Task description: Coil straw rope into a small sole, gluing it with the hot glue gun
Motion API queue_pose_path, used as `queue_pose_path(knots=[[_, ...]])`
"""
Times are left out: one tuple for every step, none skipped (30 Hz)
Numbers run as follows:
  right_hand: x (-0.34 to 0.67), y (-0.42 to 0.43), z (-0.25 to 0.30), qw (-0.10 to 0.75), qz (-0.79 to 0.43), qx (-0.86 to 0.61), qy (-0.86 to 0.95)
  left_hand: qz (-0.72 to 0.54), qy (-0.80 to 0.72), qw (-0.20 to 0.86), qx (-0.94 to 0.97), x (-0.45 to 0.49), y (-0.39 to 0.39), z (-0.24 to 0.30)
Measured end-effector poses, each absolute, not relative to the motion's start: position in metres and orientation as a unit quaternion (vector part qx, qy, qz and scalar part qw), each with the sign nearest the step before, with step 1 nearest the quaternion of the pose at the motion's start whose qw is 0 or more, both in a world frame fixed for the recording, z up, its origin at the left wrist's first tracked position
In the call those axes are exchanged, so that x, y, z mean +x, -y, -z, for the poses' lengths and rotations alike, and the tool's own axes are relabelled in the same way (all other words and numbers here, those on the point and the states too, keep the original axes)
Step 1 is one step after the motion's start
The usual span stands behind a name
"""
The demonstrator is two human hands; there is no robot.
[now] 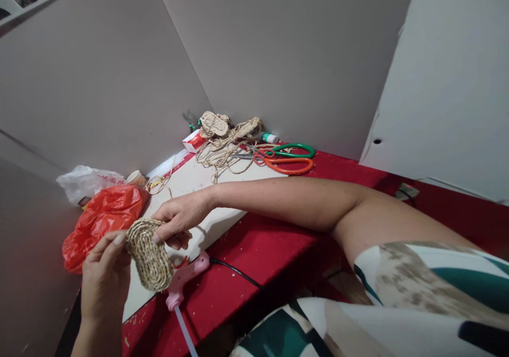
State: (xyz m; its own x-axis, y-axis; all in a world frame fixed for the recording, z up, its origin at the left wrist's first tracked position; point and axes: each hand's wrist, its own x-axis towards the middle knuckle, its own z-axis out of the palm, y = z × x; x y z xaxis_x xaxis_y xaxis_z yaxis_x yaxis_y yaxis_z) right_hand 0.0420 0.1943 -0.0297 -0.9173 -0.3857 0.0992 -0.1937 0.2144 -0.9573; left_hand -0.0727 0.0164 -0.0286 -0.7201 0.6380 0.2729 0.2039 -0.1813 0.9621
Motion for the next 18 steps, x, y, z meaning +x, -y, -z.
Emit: queue_pose_path(knots=[[0.042, -0.194, 0.029, 0.085, 0.597, -0.183, -0.777, -0.686, -0.622, 0.157, 0.343, -0.073, -0.016, 0.029], [0.043, -0.194, 0.029, 0.089, 0.595, -0.180, -0.778, -0.685, -0.623, 0.155, 0.345, -0.074, -0.015, 0.029], [0.043, -0.194, 0.028, 0.092, 0.595, -0.178, -0.779, -0.684, -0.623, 0.154, 0.347, -0.075, -0.014, 0.029], [0.043, -0.194, 0.028, 0.095, 0.594, -0.178, -0.779, -0.682, -0.625, 0.154, 0.348, -0.076, -0.013, 0.030], [0.042, -0.195, 0.028, 0.097, 0.593, -0.180, -0.779, -0.678, -0.627, 0.155, 0.350, -0.077, -0.013, 0.030], [0.042, -0.195, 0.029, 0.099, 0.593, -0.182, -0.778, -0.674, -0.629, 0.159, 0.353, -0.077, -0.012, 0.030], [0.042, -0.196, 0.029, 0.102, 0.591, -0.185, -0.778, -0.671, -0.631, 0.162, 0.355, -0.078, -0.012, 0.030], [0.041, -0.197, 0.030, 0.105, 0.590, -0.188, -0.778, -0.668, -0.631, 0.165, 0.358, -0.079, -0.012, 0.030], [0.041, -0.197, 0.031, 0.109, 0.588, -0.192, -0.778, -0.667, -0.632, 0.168, 0.358, -0.079, -0.012, 0.031], [0.040, -0.198, 0.032, 0.112, 0.587, -0.195, -0.778, -0.667, -0.631, 0.170, 0.358, -0.080, -0.013, 0.031], [0.040, -0.198, 0.032, 0.114, 0.586, -0.197, -0.778, -0.669, -0.630, 0.172, 0.356, -0.080, -0.013, 0.032], [0.039, -0.198, 0.033, 0.115, 0.586, -0.195, -0.778, -0.672, -0.628, 0.174, 0.352, -0.080, -0.014, 0.033], [0.039, -0.198, 0.034, 0.115, 0.587, -0.192, -0.778, -0.676, -0.626, 0.177, 0.347, -0.080, -0.014, 0.034], [0.038, -0.198, 0.035, 0.115, 0.589, -0.188, -0.777, -0.678, -0.625, 0.182, 0.341, -0.081, -0.014, 0.035], [0.038, -0.197, 0.036, 0.115, 0.591, -0.185, -0.777, -0.681, -0.623, 0.186, 0.336, -0.081, -0.015, 0.036], [0.037, -0.197, 0.036, 0.116, 0.593, -0.183, -0.775, -0.683, -0.623, 0.187, 0.332, -0.082, -0.015, 0.038], [0.037, -0.197, 0.037, 0.116, 0.597, -0.183, -0.773, -0.685, -0.622, 0.185, 0.331, -0.083, -0.015, 0.039], [0.037, -0.197, 0.037, 0.115, 0.601, -0.186, -0.769, -0.687, -0.620, 0.177, 0.336, -0.083, -0.015, 0.039]])
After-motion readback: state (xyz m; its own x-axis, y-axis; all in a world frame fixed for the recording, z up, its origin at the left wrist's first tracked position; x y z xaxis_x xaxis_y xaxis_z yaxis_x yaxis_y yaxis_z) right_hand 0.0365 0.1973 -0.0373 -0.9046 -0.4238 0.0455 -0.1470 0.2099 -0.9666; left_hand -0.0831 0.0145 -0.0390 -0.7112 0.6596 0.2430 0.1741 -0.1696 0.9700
